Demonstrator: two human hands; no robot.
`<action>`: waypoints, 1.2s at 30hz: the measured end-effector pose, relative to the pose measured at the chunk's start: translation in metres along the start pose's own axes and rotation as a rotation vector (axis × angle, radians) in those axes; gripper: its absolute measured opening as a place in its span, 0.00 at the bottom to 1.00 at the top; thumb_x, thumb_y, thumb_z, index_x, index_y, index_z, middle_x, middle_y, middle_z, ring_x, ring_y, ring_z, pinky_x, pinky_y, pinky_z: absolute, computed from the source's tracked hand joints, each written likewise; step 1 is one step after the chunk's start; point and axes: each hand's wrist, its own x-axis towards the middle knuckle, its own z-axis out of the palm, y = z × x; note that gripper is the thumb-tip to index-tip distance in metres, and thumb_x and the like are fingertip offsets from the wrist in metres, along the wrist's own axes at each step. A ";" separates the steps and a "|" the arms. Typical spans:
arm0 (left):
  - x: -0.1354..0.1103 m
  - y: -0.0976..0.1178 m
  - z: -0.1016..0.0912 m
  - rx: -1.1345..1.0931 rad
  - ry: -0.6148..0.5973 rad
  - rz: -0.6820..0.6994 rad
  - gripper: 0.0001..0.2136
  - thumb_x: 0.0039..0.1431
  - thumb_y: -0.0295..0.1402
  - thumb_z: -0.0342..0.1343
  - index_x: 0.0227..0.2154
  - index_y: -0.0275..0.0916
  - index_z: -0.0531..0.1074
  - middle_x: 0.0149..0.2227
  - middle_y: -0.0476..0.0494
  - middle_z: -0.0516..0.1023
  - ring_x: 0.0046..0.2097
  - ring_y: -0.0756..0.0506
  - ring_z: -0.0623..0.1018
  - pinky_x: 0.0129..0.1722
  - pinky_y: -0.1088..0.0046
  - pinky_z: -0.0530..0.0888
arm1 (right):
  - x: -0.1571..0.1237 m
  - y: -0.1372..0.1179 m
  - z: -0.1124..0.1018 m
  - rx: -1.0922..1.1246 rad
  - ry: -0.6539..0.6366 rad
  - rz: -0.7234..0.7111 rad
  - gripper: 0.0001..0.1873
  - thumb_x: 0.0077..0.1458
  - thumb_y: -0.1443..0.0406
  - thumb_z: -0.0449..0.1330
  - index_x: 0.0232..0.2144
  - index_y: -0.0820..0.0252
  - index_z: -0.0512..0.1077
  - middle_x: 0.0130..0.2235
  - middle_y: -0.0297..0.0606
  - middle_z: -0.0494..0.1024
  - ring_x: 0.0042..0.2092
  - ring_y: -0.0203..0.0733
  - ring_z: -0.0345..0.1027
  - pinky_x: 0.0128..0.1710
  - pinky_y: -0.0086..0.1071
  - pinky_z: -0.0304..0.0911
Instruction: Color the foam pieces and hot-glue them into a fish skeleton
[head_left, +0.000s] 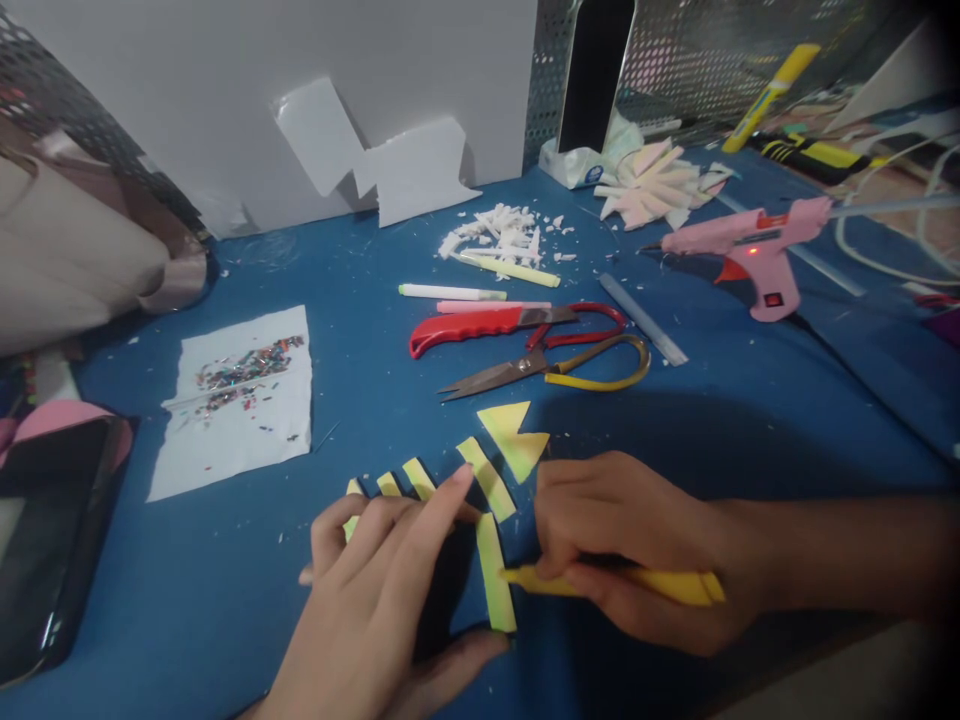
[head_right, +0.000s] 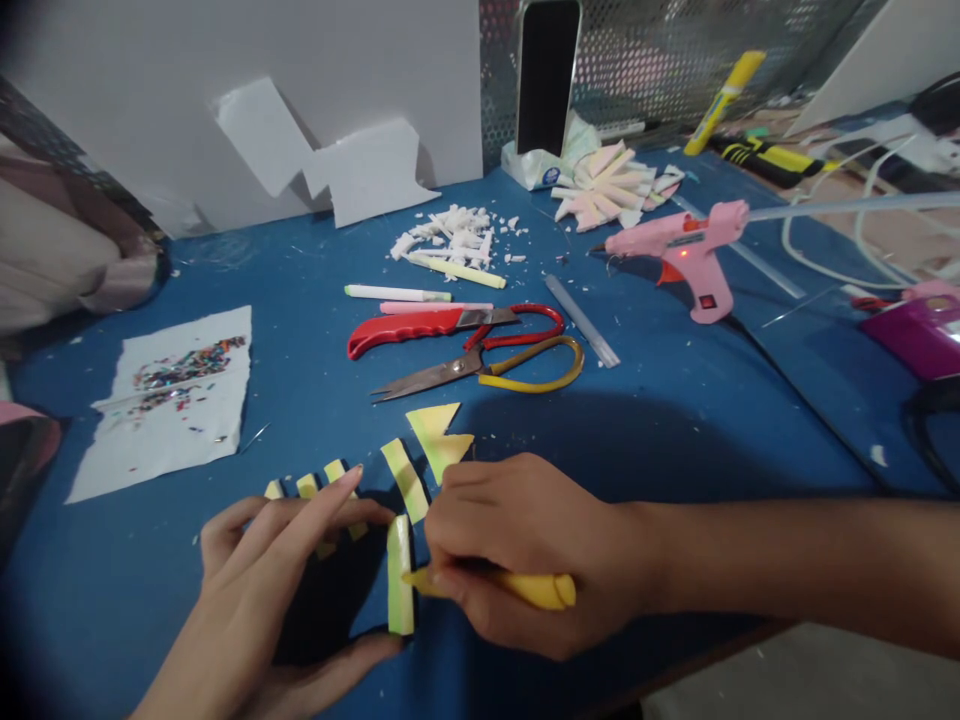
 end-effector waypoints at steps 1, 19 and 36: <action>0.000 0.000 0.000 0.006 -0.008 0.005 0.33 0.63 0.46 0.56 0.65 0.38 0.52 0.46 0.44 0.77 0.46 0.44 0.72 0.55 0.63 0.54 | 0.000 0.000 0.000 -0.002 0.004 0.000 0.04 0.57 0.71 0.50 0.30 0.60 0.63 0.27 0.33 0.69 0.30 0.35 0.59 0.33 0.30 0.57; 0.000 0.001 0.001 -0.028 0.015 -0.013 0.33 0.62 0.47 0.56 0.65 0.41 0.53 0.47 0.45 0.78 0.45 0.43 0.73 0.54 0.62 0.55 | -0.002 0.000 -0.002 -0.038 -0.026 0.080 0.07 0.59 0.69 0.48 0.30 0.60 0.63 0.25 0.32 0.67 0.28 0.34 0.58 0.30 0.29 0.55; 0.000 0.001 -0.003 0.037 -0.060 0.022 0.43 0.53 0.39 0.67 0.66 0.38 0.49 0.48 0.44 0.77 0.47 0.42 0.71 0.56 0.62 0.53 | -0.007 0.003 0.005 -0.328 -0.247 -0.122 0.08 0.47 0.71 0.52 0.33 0.58 0.63 0.26 0.27 0.67 0.27 0.35 0.53 0.25 0.32 0.47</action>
